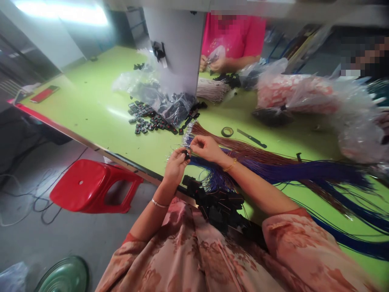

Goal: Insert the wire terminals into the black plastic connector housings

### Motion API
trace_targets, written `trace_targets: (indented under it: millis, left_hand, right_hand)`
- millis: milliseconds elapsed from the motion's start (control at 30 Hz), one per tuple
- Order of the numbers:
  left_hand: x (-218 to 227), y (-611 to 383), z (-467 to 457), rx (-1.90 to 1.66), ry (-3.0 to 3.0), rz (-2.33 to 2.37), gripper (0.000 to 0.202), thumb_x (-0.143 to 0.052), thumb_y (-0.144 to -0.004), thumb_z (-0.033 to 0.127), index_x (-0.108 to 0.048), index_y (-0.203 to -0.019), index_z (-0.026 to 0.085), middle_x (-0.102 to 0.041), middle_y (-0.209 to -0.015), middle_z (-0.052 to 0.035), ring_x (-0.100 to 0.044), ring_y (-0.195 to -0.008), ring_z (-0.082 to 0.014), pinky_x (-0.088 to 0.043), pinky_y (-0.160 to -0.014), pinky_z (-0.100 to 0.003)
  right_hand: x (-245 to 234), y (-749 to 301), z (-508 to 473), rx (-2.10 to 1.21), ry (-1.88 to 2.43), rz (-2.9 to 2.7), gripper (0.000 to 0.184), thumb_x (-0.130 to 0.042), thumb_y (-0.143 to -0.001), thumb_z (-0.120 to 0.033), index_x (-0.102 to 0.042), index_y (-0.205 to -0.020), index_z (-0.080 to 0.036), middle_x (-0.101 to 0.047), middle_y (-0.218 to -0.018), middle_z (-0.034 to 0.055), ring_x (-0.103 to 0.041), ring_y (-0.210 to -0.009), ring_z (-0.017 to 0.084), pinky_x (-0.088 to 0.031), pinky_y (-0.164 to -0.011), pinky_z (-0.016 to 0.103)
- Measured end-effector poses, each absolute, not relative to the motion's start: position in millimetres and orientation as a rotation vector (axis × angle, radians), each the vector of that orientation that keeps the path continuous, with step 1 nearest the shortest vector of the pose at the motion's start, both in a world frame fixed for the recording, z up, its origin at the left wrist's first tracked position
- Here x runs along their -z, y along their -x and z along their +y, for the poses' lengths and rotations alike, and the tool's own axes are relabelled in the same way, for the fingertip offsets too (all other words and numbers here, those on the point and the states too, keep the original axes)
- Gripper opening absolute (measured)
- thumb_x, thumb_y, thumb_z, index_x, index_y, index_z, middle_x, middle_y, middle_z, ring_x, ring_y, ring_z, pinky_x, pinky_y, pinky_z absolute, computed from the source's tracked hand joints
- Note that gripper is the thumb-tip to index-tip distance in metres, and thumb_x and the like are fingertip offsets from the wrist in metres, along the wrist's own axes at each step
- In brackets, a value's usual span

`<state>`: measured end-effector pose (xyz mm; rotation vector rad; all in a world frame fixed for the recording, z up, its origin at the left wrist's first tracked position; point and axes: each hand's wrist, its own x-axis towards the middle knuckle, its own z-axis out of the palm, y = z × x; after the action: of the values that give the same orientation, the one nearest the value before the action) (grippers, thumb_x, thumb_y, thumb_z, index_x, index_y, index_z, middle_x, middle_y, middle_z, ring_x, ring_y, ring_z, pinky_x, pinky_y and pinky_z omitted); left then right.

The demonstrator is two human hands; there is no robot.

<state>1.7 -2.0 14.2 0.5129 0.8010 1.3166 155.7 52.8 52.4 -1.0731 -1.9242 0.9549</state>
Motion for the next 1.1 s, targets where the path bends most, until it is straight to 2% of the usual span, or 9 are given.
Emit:
trace_targets:
  millis: [333,667,900,1100]
  left_hand:
    - [-7.4,-1.1,2.4,-1.285,-0.487,0.745,0.019,-0.064,-0.076,0.012,-0.065,-0.094,0.016,-0.068,-0.094,-0.0058,-0.061,-0.079,-0.0123,-0.046,-0.072,-0.025]
    - [-6.9,-0.9,1.3,-1.284,-0.536,0.788,0.024,-0.072,-0.073,0.017,-0.067,-0.096,0.017,-0.069,-0.094,-0.0049,-0.061,-0.079,-0.0108,-0.046,-0.069,-0.022]
    - [-5.1,-6.3,1.1,-1.289,-0.535,0.934,0.029,-0.079,-0.065,0.019,-0.067,-0.091,0.017,-0.066,-0.079,-0.0003,-0.058,-0.067,-0.0075,-0.045,-0.063,-0.020]
    - [-6.2,-11.4,2.4,-1.271,-0.562,0.989,0.030,-0.080,-0.063,0.021,-0.066,-0.090,0.017,-0.066,-0.076,0.0002,-0.057,-0.065,-0.0075,-0.046,-0.063,-0.020]
  right_hand:
    - [-52.1,-160.8,31.5,-0.718,1.051,-2.107,0.005,-0.057,-0.074,-0.018,-0.056,-0.069,-0.017,-0.061,-0.069,0.0004,-0.047,-0.061,0.011,-0.033,-0.058,0.024]
    - [-49.0,-163.0,30.1,-0.454,0.972,-2.296,0.005,-0.053,-0.079,-0.017,-0.052,-0.073,-0.018,-0.061,-0.078,0.0050,-0.050,-0.069,0.015,-0.035,-0.063,0.027]
    - [-37.4,-162.8,30.8,-0.263,0.909,-2.397,0.006,-0.051,-0.080,-0.018,-0.053,-0.074,-0.018,-0.056,-0.073,0.0059,-0.045,-0.067,0.017,-0.033,-0.062,0.029]
    - [-33.4,-164.7,31.9,-0.375,0.948,-2.364,0.007,-0.052,-0.082,-0.019,-0.054,-0.075,-0.018,-0.056,-0.072,0.0042,-0.045,-0.065,0.015,-0.034,-0.062,0.028]
